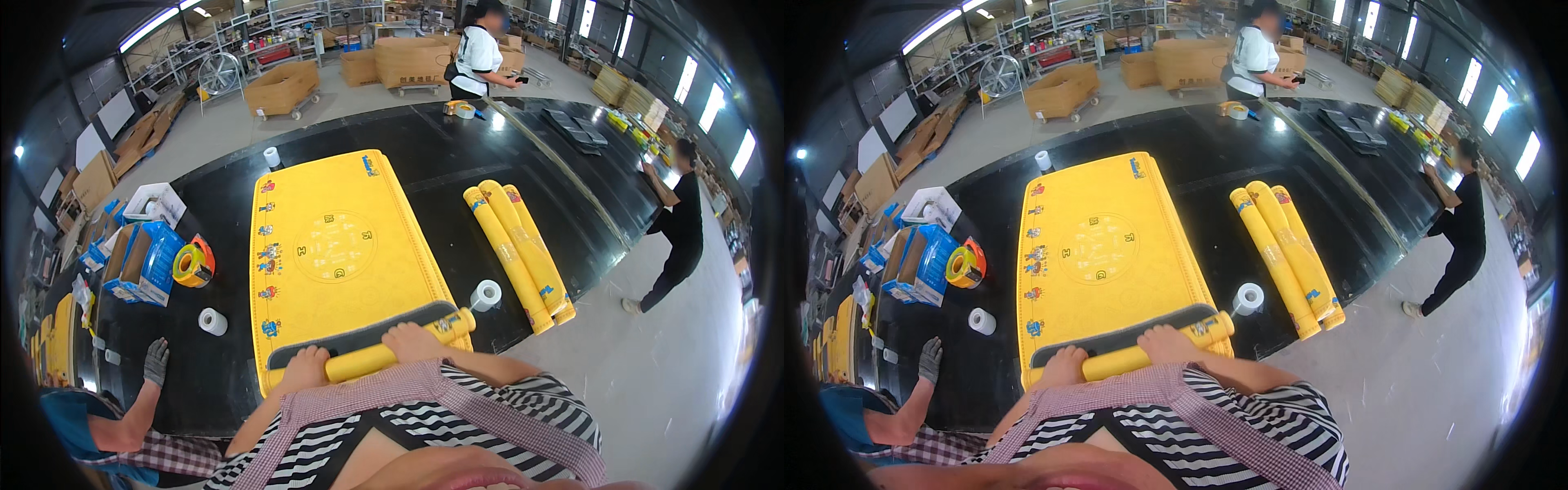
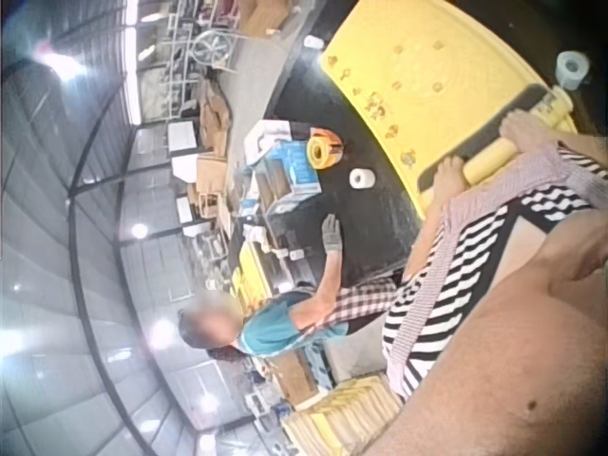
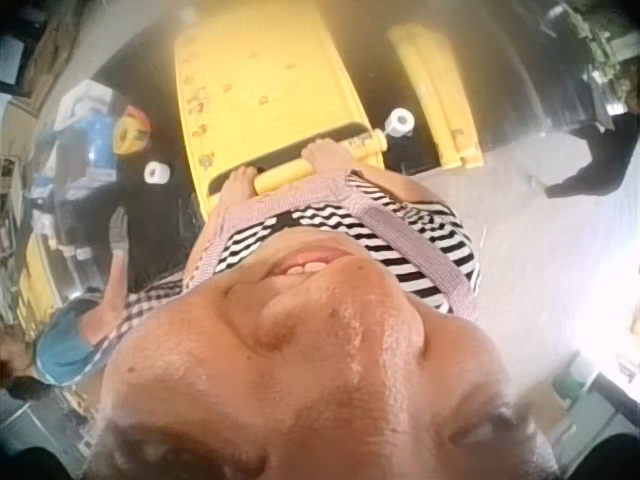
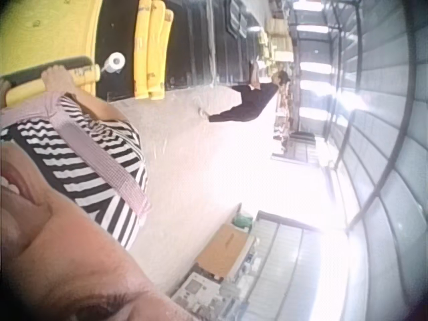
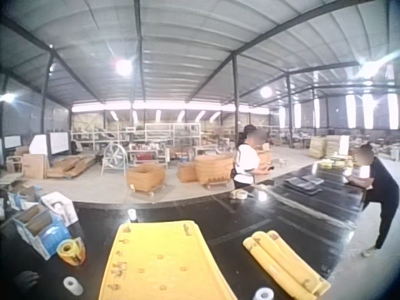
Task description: The person places a black mat onto a yellow board, then rolls the yellow board over the mat. They secure the rolled assembly with white tape, flip it over, and repeat the process with another mat and board.
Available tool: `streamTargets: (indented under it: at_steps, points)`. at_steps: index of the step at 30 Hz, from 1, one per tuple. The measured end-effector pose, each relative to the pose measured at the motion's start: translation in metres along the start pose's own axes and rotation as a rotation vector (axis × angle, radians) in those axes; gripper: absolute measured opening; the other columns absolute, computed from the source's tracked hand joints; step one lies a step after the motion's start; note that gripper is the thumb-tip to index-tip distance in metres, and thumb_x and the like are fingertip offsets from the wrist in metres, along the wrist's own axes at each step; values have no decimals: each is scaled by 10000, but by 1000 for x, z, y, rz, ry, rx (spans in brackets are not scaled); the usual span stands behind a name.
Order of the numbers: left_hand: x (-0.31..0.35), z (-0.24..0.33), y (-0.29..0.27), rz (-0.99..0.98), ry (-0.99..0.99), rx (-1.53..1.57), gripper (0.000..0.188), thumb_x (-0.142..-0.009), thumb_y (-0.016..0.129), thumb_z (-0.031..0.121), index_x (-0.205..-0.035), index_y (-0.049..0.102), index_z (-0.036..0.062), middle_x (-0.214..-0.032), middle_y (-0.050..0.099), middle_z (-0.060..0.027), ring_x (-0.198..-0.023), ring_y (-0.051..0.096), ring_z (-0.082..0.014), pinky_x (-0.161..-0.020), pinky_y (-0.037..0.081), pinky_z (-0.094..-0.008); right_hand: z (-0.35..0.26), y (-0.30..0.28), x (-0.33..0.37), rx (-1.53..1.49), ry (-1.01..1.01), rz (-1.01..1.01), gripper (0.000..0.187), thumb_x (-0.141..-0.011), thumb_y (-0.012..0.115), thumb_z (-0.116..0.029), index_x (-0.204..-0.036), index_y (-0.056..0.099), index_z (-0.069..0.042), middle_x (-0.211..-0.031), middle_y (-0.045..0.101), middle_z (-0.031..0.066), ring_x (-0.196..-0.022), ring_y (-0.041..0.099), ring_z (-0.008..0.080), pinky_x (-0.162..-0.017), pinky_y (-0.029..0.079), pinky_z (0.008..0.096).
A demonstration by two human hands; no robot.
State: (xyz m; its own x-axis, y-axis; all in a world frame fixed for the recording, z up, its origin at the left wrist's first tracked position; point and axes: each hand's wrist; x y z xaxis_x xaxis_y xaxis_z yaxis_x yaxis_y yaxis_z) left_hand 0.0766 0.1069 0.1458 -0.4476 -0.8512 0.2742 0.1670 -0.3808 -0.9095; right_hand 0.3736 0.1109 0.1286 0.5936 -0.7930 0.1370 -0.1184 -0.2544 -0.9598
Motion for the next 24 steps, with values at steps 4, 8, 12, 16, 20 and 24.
streamTargets:
  at_steps: [4, 8, 12, 16, 20, 24]
  points:
    - [14, -4, 14, 51, 0, -8, 645, -766, 833, 508, -1185, 650, 54, -1178, 604, -181, -1183, 579, -372, -1011, 479, -476, -9, 11, 7, -40, 15, 0, 435, -908, 709, -390, -1163, 631, -47, -1140, 642, 142, -1126, 605, 303, -993, 465, 410]
    - [16, 15, -20, 104, 187, -14, 617, -793, 821, 446, -1232, 636, 53, -1197, 579, -169, -1197, 536, -364, -1047, 425, -469, 3, 13, 8, -116, -58, 134, 608, -834, 768, -483, -1199, 602, -26, -1151, 613, 153, -1148, 574, 330, -1015, 452, 424]
    - [4, 28, -16, 222, 348, -12, 640, -770, 832, 387, -1254, 600, 38, -1164, 571, -170, -1159, 541, -365, -1030, 427, -461, 5, -6, -3, -121, -84, 238, 659, -811, 797, -538, -1174, 600, -24, -1139, 613, 151, -1131, 574, 339, -1004, 465, 431]
    - [-22, 38, 5, 262, 358, -76, 665, -726, 861, 380, -1236, 593, 48, -1126, 577, -165, -1113, 557, -362, -981, 451, -458, 6, -23, -25, -131, 20, 94, 619, -859, 741, -577, -1107, 644, -18, -1114, 649, 172, -1102, 603, 345, -1006, 478, 425]
    - [-44, 31, -6, 194, 319, -99, 691, -701, 874, 456, -1211, 626, 61, -1105, 620, -160, -1073, 604, -360, -957, 491, -454, 27, -28, -52, -165, 24, 56, 563, -862, 730, -594, -962, 686, -42, -1014, 681, 157, -1021, 633, 342, -940, 502, 434]
    - [-60, 17, -1, 99, 293, -66, 707, -704, 850, 506, -1215, 647, 60, -1141, 650, -171, -1098, 627, -365, -975, 509, -452, 30, -14, -52, -193, 4, 249, 433, -899, 716, -496, -887, 691, -64, -957, 689, 134, -962, 642, 339, -892, 515, 443]
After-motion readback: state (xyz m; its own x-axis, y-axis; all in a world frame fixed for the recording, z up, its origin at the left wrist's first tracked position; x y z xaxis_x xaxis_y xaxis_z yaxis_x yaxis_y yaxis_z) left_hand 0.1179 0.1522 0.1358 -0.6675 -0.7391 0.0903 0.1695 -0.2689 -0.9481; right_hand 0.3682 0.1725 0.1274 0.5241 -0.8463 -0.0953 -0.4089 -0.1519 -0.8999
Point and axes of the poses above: each hand's wrist, its own x-axis away from the middle knuckle, its own y-axis out of the palm, z = x × y
